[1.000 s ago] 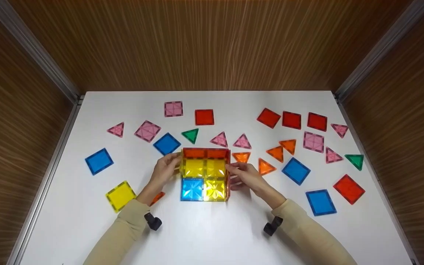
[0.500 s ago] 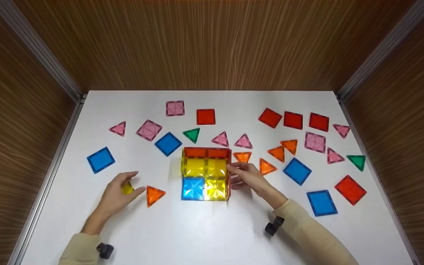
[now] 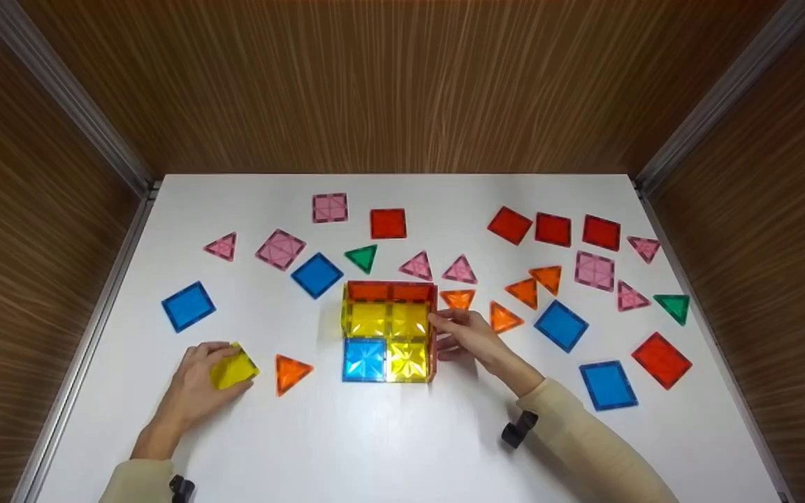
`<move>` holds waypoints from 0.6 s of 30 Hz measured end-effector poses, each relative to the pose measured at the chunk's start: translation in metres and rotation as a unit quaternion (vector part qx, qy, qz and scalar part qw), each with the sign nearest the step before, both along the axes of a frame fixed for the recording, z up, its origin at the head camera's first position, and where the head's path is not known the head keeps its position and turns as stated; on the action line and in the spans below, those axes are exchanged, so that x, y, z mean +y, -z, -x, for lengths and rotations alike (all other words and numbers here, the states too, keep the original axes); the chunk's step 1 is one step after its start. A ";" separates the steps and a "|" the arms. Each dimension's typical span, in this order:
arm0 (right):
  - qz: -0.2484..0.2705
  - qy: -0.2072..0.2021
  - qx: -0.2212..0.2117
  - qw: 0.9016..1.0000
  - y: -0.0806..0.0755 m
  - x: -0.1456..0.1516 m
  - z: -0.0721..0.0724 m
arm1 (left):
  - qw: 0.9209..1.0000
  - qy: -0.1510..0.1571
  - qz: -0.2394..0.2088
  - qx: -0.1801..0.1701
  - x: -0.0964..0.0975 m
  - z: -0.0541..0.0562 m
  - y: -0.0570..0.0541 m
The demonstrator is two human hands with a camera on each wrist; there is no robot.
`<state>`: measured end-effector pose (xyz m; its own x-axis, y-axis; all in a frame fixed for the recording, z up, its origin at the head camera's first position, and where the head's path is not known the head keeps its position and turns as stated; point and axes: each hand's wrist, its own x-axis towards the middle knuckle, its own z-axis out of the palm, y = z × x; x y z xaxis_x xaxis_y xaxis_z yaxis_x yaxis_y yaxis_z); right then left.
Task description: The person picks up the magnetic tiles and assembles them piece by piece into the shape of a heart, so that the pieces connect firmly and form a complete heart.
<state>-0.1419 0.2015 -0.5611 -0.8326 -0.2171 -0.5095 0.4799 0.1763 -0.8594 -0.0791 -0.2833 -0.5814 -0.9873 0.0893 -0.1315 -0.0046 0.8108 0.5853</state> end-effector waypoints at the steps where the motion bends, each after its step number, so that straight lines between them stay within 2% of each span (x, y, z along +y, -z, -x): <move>1: 0.000 -0.001 0.001 1.000 0.000 0.000 0.000 | 1.000 -0.005 -0.002 -0.002 0.001 0.001 -0.001; 6: -0.006 -0.005 -0.002 1.000 0.001 0.000 0.000 | 0.999 -0.037 -0.034 -0.004 0.013 0.003 -0.005; 11: -0.006 -0.006 -0.002 1.000 0.002 0.001 0.001 | 0.990 -0.087 -0.113 -0.011 0.039 0.009 -0.015; 14: -0.009 -0.004 0.010 1.000 0.002 0.000 0.001 | 0.975 -0.122 -0.184 -0.035 0.058 0.013 -0.023; 18: -0.017 0.001 0.045 0.999 0.001 -0.001 0.000 | 0.947 -0.152 -0.275 -0.065 0.087 0.016 -0.032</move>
<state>-0.1420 0.2002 -0.5620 -0.8760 -0.2001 -0.4388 0.4006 0.2046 -0.8931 -0.0950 -0.1966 -0.5497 -0.9570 -0.1049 -0.2704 -0.2900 0.3328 0.8973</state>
